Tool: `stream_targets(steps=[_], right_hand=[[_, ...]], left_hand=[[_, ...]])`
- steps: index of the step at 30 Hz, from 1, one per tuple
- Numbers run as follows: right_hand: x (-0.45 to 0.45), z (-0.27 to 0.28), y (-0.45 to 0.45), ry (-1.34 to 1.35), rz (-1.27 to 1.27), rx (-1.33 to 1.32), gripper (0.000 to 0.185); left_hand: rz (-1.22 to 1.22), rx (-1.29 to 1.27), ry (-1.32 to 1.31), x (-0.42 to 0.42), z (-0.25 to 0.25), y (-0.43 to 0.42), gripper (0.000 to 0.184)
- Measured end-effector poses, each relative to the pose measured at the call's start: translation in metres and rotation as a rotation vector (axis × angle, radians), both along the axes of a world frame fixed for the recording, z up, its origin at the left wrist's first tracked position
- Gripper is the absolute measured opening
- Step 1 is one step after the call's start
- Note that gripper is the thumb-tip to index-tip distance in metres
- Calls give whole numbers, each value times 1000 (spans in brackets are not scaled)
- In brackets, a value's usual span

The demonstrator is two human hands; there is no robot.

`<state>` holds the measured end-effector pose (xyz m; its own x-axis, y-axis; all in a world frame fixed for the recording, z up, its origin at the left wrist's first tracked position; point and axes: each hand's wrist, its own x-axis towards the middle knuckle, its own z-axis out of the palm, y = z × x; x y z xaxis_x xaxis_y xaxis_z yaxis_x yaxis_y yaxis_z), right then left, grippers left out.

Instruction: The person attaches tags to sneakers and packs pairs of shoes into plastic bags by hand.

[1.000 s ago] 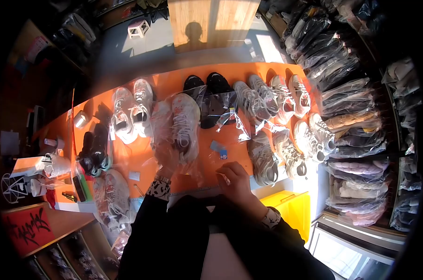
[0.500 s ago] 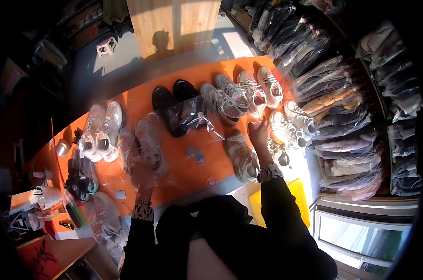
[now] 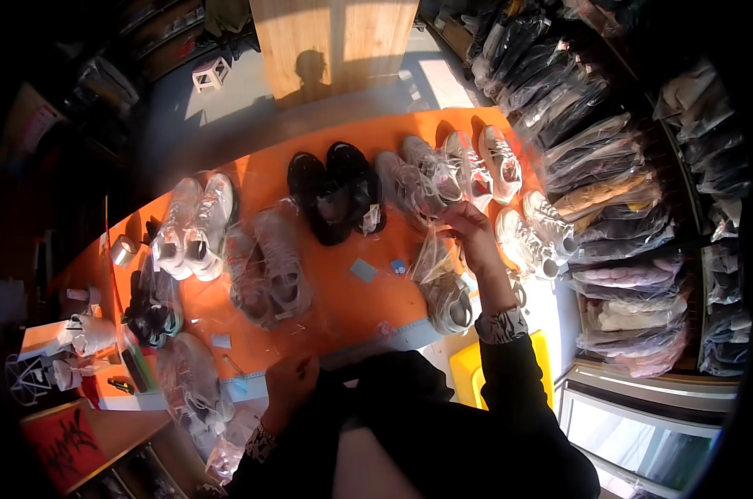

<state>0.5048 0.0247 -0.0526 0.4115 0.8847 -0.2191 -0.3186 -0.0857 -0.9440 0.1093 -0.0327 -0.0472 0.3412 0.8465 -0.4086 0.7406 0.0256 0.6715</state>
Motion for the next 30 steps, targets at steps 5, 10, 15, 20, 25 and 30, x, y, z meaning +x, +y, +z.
stream_targets(steps=[5, 10, 15, 20, 25, 30], right_hand=[[-97, 75, -22, -685, 426, 314, 13], [-181, 98, -41, -1153, 473, 460, 30], [-194, 80, -50, -996, 447, 567, 47], [-213, 90, -47, -917, 262, 341, 53], [-220, 84, -38, -966, 202, 325, 51], [-213, 77, -34, -1196, 157, 368, 51]], left_hand=[[72, 4, -730, 51, 41, 32, 59], [15, -173, -1008, 69, 76, 43, 67], [393, -406, -1278, 53, 57, 42, 53], [384, -649, -1464, 41, 56, 36, 52], [201, -240, -1198, 37, 65, 27, 50], [328, -508, -1356, 41, 56, 29, 52]])
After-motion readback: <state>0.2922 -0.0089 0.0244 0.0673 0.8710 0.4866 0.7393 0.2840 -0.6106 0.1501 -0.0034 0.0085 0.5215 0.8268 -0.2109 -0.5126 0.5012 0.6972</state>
